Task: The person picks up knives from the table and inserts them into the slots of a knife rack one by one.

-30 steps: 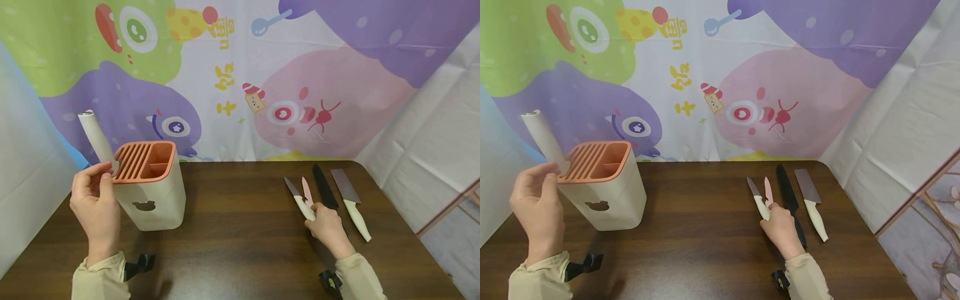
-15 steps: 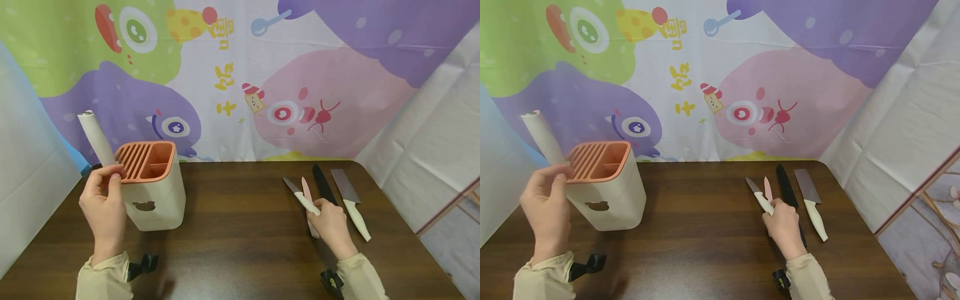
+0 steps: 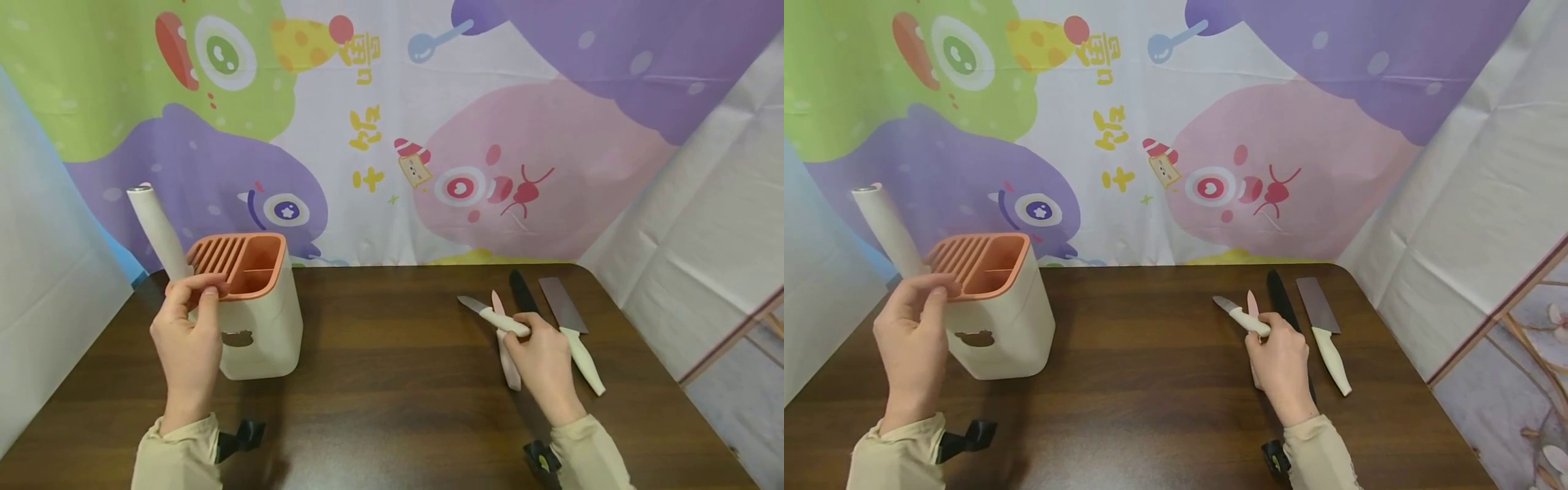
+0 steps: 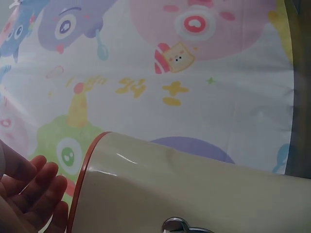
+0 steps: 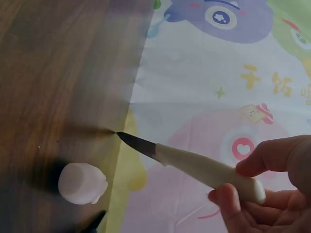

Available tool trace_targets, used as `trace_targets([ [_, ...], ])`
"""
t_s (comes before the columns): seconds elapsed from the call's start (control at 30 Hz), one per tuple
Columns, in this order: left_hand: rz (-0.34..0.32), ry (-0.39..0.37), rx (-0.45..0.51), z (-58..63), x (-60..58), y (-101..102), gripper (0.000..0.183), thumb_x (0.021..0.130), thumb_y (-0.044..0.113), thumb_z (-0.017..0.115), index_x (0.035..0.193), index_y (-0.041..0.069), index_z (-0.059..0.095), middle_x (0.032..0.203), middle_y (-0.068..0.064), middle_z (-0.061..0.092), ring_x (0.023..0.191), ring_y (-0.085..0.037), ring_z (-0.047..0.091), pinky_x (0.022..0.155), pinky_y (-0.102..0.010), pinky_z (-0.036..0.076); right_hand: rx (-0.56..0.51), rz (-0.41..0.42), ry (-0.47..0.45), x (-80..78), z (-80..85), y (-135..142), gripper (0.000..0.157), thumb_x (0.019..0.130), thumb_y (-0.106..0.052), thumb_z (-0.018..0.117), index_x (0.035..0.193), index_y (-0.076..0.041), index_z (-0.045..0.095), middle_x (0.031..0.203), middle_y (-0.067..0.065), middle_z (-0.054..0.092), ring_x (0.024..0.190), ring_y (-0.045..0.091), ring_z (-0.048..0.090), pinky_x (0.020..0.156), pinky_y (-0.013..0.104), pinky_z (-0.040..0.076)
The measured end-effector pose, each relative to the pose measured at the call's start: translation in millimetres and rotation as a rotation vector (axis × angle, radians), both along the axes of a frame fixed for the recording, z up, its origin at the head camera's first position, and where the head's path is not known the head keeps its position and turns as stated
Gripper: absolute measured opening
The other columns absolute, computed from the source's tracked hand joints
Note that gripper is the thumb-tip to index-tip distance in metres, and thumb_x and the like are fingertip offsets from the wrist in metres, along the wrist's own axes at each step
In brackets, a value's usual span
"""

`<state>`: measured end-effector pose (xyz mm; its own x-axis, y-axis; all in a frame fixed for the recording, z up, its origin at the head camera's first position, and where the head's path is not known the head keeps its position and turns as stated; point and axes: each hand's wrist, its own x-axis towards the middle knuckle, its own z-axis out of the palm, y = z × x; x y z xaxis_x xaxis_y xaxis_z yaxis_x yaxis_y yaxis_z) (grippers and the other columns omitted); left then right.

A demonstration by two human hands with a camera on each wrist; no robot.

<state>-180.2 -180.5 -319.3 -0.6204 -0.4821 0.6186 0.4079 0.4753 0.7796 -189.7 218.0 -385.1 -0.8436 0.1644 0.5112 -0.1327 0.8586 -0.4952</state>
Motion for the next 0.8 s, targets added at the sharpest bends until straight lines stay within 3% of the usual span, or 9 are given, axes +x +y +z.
trace_targets([
  [0.3, -0.045, 0.005, -0.041, -2.0, 0.2, 6, 0.016, 0.089, 0.004, 0.052, 0.093, 0.002, 0.068, 0.077, 0.021, 0.058, 0.079, -0.001, 0.055, 0.073, -0.014, 0.042, -0.028, 0.005, 0.12, -2.1, 2.6, -3, 0.023, 0.078, -0.008, 0.062, 0.099, 0.001, 0.065, 0.07, 0.012, 0.066, 0.057, 0.02, 0.061, 0.05, 0.035, 0.048],
  [0.57, -0.116, 0.024, -0.098, -0.8, -0.8, 17, 0.016, 0.089, 0.004, 0.052, 0.093, 0.004, 0.068, 0.082, 0.003, 0.063, 0.079, -0.002, 0.055, 0.068, -0.015, 0.042, -0.055, 0.032, 0.195, -5.2, 8.5, -6, 0.024, 0.08, -0.009, 0.065, 0.101, 0.001, 0.063, 0.073, 0.011, 0.066, 0.06, 0.019, 0.063, 0.053, 0.033, 0.05],
  [0.63, -0.124, 0.027, -0.108, -0.3, -1.0, 19, 0.016, 0.09, 0.004, 0.052, 0.092, 0.004, 0.068, 0.082, 0.001, 0.063, 0.078, -0.002, 0.055, 0.067, -0.015, 0.041, -0.065, 0.032, 0.205, -6.2, 10.3, -7, 0.025, 0.08, -0.009, 0.065, 0.102, 0.001, 0.063, 0.075, 0.01, 0.067, 0.061, 0.019, 0.064, 0.054, 0.029, 0.05],
  [0.8, -0.151, 0.044, -0.123, 0.0, -2.1, 25, 0.016, 0.09, 0.002, 0.051, 0.091, 0.002, 0.067, 0.083, -0.004, 0.064, 0.079, 0.001, 0.054, 0.072, -0.014, 0.041, -0.099, 0.036, 0.222, -7.5, 13.8, -9, 0.027, 0.08, -0.011, 0.066, 0.104, 0.0, 0.062, 0.08, 0.011, 0.067, 0.064, 0.018, 0.065, 0.056, 0.005, 0.041],
])
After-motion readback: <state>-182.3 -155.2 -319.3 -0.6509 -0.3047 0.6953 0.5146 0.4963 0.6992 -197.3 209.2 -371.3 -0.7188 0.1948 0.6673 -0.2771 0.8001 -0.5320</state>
